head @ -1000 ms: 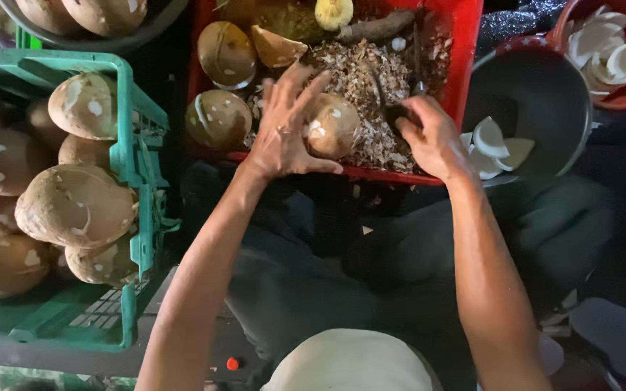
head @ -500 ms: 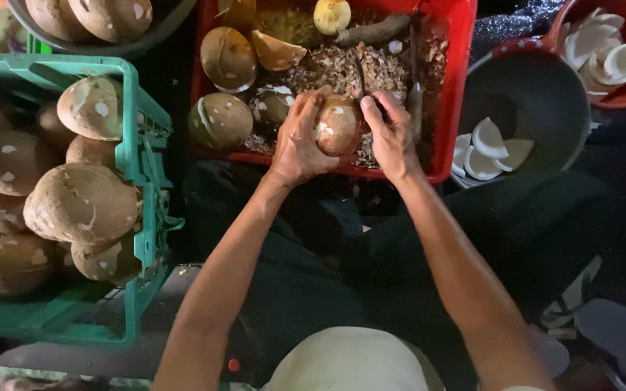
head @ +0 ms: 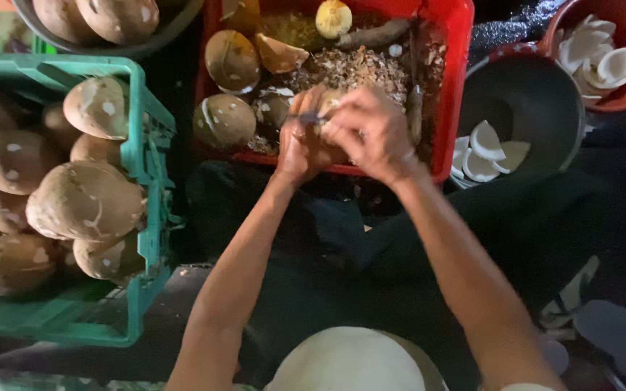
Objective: The person sits cross-legged and uses a knife to peel the outer skin from round brown fruits. They rotate each fruit while scraping away the skin and place the peeled pieces into a nearby bucket.
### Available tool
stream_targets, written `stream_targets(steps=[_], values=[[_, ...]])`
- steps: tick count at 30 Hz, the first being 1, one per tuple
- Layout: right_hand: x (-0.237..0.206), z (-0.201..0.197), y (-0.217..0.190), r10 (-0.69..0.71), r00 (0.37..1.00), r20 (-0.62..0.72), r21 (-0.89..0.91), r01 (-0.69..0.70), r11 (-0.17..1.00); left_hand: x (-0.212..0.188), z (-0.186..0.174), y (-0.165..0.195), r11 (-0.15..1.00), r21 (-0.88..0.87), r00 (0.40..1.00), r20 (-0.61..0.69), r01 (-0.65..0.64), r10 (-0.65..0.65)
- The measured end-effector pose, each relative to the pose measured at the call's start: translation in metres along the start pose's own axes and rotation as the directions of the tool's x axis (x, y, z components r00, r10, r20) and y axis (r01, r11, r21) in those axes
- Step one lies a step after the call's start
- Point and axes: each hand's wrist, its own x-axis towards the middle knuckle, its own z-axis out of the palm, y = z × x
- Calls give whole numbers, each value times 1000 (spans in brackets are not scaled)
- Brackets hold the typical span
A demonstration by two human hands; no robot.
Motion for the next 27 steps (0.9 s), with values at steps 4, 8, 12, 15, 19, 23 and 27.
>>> stream_targets(steps=[4, 8, 12, 15, 19, 23, 27], values=[[-6, 1, 5, 154, 986, -60, 32, -152, 988, -6, 5, -2, 992, 27, 992, 27, 122, -122], [0, -5, -7, 113, 992, -53, 86, -108, 990, -10, 8, 0, 982, -152, 993, -24, 110, -115], [3, -8, -9, 203, 973, -108, 9, -203, 979, -6, 8, 7, 978, -178, 993, -6, 112, -115], [-8, -6, 7, 382, 922, -55, 374, -336, 864, -4, 3, 12, 991, -114, 997, -15, 71, -73], [-36, 6, 28, 665, 736, -124, 728, -388, 565, -14, -2, 20, 991, -62, 992, -38, 118, -121], [-52, 22, 34, 811, 585, -15, 699, -574, 427, -26, 1, 28, 998, -62, 986, -165, -12, 1], [-56, 29, 33, 783, 622, -28, 694, -552, 463, -29, -2, 33, 990, -82, 978, -169, 110, -123]])
